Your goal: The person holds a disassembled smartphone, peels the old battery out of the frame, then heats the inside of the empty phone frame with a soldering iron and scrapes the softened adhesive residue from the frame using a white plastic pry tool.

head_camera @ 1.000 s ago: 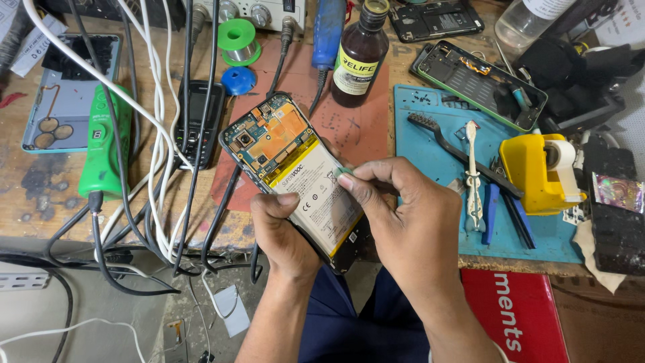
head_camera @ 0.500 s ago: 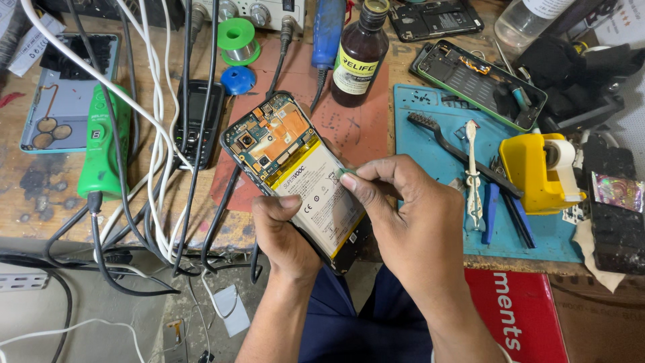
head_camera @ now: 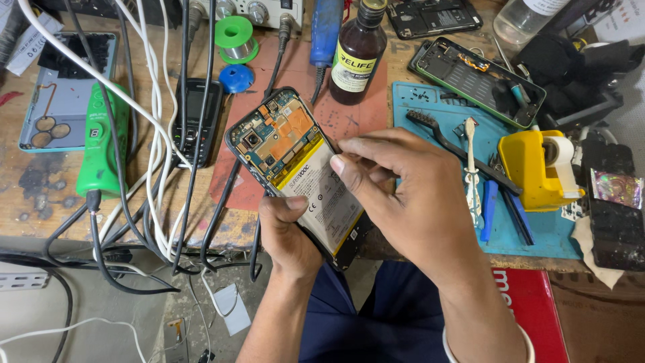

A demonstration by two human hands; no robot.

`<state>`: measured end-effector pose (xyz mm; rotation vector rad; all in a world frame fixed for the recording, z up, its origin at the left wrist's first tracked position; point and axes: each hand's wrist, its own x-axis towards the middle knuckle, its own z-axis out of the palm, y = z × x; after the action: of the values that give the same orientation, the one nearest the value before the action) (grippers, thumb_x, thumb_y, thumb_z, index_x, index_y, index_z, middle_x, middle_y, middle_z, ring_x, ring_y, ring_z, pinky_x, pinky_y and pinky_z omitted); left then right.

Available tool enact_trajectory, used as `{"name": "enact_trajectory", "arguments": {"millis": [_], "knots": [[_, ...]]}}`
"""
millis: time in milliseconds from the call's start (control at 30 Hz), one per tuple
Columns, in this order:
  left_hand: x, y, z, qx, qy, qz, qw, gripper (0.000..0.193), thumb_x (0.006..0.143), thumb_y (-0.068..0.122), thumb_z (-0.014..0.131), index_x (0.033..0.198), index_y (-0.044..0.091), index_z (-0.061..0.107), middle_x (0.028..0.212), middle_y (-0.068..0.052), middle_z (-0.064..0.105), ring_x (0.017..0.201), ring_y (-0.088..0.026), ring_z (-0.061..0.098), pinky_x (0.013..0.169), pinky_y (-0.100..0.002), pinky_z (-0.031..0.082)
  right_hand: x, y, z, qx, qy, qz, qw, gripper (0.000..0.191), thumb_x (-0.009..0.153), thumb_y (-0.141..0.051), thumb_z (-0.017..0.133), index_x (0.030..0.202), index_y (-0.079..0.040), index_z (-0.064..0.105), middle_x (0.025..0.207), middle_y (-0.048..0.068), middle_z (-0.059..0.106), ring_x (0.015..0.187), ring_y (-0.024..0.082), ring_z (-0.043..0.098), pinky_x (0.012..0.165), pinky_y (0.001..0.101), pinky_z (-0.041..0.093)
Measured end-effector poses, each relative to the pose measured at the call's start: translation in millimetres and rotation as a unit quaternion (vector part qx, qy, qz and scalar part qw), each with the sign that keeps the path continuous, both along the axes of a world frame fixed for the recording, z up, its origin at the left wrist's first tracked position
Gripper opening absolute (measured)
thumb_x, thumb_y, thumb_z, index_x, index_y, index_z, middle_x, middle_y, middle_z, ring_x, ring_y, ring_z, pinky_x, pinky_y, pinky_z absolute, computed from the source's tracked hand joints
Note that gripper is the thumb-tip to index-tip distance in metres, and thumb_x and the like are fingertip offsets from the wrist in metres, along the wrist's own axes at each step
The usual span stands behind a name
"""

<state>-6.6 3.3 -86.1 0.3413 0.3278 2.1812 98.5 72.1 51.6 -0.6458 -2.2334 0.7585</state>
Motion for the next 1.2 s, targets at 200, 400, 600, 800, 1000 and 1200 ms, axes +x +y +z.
{"name": "enact_trajectory", "arguments": {"millis": [200,400,600,800,1000,1200], "knots": [[1.4,-0.2,-5.5,0.011,0.015,-0.016,1.000,0.062,0.083,0.018,0.048,0.138,-0.009,0.055,0.135,-0.021,0.065,0.127,-0.033,0.060,0.116,-0.045,0.043,-9.0,-0.1,5.0,0.091,-0.063,-0.035,0.993,0.015,0.084,-0.011,0.080,0.093,0.000,0.077,0.088,0.009,0.076,0.071,0.018,0.075,0.064,0.0281,0.058],[-1.1,-2.4,7.7,-0.027,0.005,-0.012,1.000,0.065,0.081,0.020,0.050,0.139,-0.009,0.052,0.135,-0.022,0.063,0.125,-0.034,0.061,0.115,-0.045,0.045,-11.8,27.5,-8.9,-0.104,-0.063,-0.034,0.992,0.010,0.079,-0.006,0.081,0.085,0.001,0.077,0.069,0.003,0.071,0.064,0.011,0.064,0.058,0.0270,0.054],[-5.7,-7.7,44.4,0.065,0.041,-0.104,0.992,0.082,0.082,0.034,0.055,0.151,-0.011,0.050,0.138,-0.027,0.061,0.106,-0.039,0.069,0.093,-0.048,0.060,-6.0,53.2,-35.4,-0.365,0.058,0.076,0.926,0.009,0.091,-0.002,0.072,0.096,0.005,0.073,0.078,0.006,0.071,0.058,0.011,0.062,0.043,0.0275,0.050],[-7.1,-6.2,60.5,0.059,0.016,-0.089,0.994,0.080,0.081,0.034,0.057,0.151,-0.005,0.047,0.146,-0.028,0.054,0.111,-0.038,0.066,0.091,-0.056,0.061,6.2,37.0,-20.9,-0.253,0.079,0.025,0.964,0.016,0.095,-0.007,0.072,0.107,0.003,0.076,0.096,0.005,0.077,0.084,0.008,0.073,0.075,0.0203,0.057],[-6.7,-6.3,54.9,0.032,0.027,-0.052,0.998,0.081,0.084,0.036,0.056,0.150,-0.010,0.047,0.141,-0.031,0.056,0.115,-0.034,0.064,0.105,-0.045,0.057,27.3,11.0,-22.5,-0.104,-0.004,0.003,0.995,0.026,0.084,-0.015,0.080,0.105,0.000,0.076,0.100,0.001,0.073,0.086,0.007,0.069,0.072,0.0215,0.056],[-5.6,-6.5,56.6,0.037,0.039,-0.055,0.997,0.081,0.083,0.038,0.056,0.151,-0.006,0.047,0.147,-0.035,0.056,0.114,-0.034,0.065,0.099,-0.044,0.057,27.6,17.4,-44.7,-0.385,0.057,0.006,0.921,0.028,0.090,-0.014,0.075,0.113,0.001,0.075,0.091,0.002,0.073,0.077,0.006,0.062,0.070,0.0222,0.052]]}}
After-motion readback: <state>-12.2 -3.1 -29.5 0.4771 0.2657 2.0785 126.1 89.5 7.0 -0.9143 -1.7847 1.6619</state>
